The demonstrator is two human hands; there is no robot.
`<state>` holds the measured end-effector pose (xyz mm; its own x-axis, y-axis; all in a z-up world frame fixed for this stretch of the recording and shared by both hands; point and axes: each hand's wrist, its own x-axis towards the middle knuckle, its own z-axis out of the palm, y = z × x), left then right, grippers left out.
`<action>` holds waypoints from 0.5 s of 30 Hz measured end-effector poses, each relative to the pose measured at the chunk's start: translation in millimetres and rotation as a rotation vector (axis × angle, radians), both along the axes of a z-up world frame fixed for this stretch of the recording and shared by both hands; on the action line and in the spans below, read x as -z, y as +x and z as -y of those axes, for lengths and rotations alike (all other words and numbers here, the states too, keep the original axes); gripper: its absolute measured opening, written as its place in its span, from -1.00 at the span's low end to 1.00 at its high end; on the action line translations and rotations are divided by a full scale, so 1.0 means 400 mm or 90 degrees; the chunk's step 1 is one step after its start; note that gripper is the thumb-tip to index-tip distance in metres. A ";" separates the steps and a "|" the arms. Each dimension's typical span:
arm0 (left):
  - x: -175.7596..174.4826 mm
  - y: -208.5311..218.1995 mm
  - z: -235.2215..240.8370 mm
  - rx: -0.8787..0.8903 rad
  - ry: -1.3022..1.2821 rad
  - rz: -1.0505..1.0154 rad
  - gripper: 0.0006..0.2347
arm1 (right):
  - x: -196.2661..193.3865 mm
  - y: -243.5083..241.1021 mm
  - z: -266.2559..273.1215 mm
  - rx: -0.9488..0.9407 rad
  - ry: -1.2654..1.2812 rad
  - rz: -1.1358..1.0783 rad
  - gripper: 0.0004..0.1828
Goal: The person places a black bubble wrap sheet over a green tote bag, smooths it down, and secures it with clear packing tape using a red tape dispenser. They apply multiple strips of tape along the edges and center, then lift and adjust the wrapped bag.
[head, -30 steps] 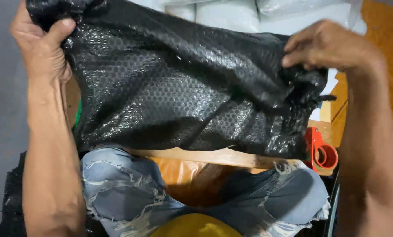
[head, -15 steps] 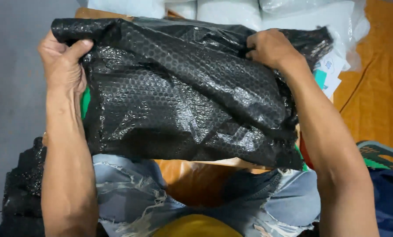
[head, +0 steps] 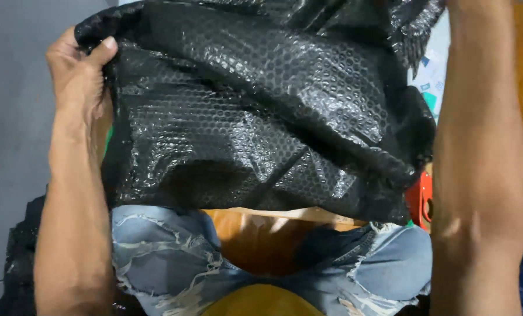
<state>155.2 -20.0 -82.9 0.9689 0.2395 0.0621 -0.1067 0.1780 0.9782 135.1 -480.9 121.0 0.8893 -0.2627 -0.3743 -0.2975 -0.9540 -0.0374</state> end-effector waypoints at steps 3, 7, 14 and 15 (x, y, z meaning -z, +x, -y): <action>-0.004 -0.002 0.005 0.024 0.035 -0.083 -0.85 | -0.005 -0.063 0.014 0.068 0.034 -0.061 -0.32; 0.069 0.055 -0.061 0.165 -0.019 -0.146 -0.79 | 0.114 -0.056 0.028 0.156 0.082 -0.131 -0.15; 0.034 0.134 -0.033 0.111 0.042 -0.252 -0.60 | 0.419 0.075 0.214 -0.031 0.229 -0.107 -0.56; 0.018 0.132 -0.016 0.101 0.112 -0.223 -0.72 | 0.430 0.107 0.243 -0.076 0.188 -0.015 -0.58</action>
